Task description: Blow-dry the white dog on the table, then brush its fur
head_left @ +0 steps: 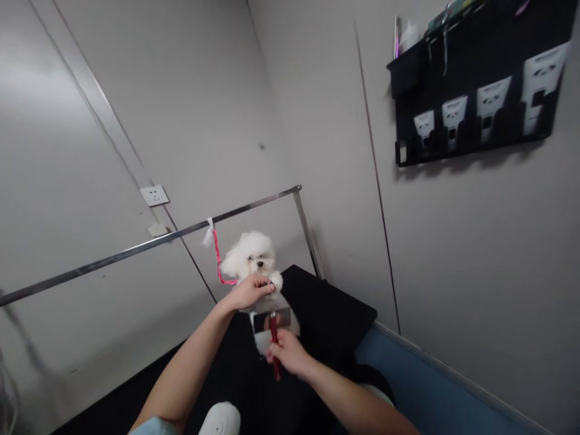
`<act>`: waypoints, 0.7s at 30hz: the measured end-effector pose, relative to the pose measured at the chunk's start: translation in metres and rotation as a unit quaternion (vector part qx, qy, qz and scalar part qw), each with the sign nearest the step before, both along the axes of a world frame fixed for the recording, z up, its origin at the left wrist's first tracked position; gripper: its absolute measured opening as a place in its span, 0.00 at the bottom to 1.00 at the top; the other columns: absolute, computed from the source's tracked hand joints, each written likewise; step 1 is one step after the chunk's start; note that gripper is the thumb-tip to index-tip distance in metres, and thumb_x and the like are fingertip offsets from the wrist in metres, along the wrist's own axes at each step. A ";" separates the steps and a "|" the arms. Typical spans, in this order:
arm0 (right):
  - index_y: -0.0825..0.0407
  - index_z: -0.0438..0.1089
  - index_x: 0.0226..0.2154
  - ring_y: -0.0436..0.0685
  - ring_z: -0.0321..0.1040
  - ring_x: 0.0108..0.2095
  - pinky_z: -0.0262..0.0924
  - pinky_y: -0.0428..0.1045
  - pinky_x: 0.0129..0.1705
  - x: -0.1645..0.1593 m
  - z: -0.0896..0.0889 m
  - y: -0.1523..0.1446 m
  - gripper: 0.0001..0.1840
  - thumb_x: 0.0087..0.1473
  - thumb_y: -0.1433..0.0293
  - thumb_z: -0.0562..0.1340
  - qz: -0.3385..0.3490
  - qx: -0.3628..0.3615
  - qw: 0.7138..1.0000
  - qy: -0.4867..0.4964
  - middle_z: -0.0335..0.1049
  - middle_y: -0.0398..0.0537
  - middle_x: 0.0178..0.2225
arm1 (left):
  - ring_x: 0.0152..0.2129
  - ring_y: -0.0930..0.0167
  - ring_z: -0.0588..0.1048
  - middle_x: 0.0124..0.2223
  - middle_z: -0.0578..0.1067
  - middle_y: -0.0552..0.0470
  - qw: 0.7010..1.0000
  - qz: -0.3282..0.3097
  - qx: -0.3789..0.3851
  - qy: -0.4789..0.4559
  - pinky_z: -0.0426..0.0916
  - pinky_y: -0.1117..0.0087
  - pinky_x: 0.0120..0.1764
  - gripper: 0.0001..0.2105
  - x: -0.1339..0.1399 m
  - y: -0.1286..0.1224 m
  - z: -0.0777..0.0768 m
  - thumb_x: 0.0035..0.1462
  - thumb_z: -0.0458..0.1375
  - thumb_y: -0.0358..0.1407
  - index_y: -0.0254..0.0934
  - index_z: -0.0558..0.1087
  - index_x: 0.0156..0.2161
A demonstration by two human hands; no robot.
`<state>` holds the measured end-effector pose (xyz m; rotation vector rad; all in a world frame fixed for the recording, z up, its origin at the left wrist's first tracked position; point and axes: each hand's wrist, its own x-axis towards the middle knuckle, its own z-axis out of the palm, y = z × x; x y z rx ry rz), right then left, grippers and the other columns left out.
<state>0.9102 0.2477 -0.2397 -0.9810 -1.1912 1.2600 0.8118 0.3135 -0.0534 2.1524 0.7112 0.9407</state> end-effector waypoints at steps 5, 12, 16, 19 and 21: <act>0.51 0.66 0.32 0.54 0.72 0.32 0.65 0.47 0.35 -0.004 0.016 0.011 0.07 0.51 0.71 0.65 -0.057 0.101 0.993 0.005 0.71 0.43 0.29 | 0.13 0.76 0.58 0.17 0.67 0.54 0.986 -0.087 -0.018 0.141 0.50 0.73 0.19 0.18 0.001 0.001 0.023 0.51 0.65 0.50 0.36 0.78 0.22; 0.50 0.64 0.35 0.55 0.73 0.30 0.65 0.48 0.33 -0.006 0.048 0.018 0.08 0.51 0.69 0.64 -0.005 0.069 0.997 0.035 0.72 0.42 0.29 | 0.18 0.73 0.63 0.21 0.71 0.52 0.996 -0.031 0.006 0.079 0.55 0.72 0.24 0.18 -0.001 -0.004 0.045 0.51 0.64 0.50 0.34 0.81 0.28; 0.50 0.64 0.30 0.54 0.72 0.31 0.64 0.47 0.34 -0.011 0.058 0.025 0.07 0.50 0.73 0.64 -0.051 0.125 0.991 -0.012 0.70 0.42 0.27 | 0.20 0.70 0.67 0.23 0.75 0.50 0.999 0.026 0.017 -0.010 0.59 0.70 0.27 0.17 -0.002 -0.011 0.055 0.49 0.64 0.49 0.35 0.82 0.28; 0.49 0.61 0.30 0.53 0.71 0.28 0.64 0.46 0.31 -0.022 0.045 0.021 0.08 0.51 0.73 0.63 0.006 0.056 0.998 -0.001 0.69 0.40 0.25 | 0.24 0.68 0.71 0.28 0.79 0.46 0.998 0.040 0.007 -0.053 0.63 0.69 0.31 0.17 -0.005 -0.011 0.056 0.47 0.65 0.49 0.35 0.81 0.27; 0.49 0.62 0.31 0.52 0.70 0.25 0.62 0.45 0.28 -0.026 0.039 0.017 0.07 0.50 0.74 0.62 0.063 0.012 0.998 -0.013 0.69 0.39 0.24 | 0.26 0.68 0.72 0.30 0.81 0.45 0.994 0.048 -0.010 -0.093 0.64 0.69 0.33 0.18 -0.008 -0.010 0.056 0.47 0.65 0.51 0.35 0.81 0.27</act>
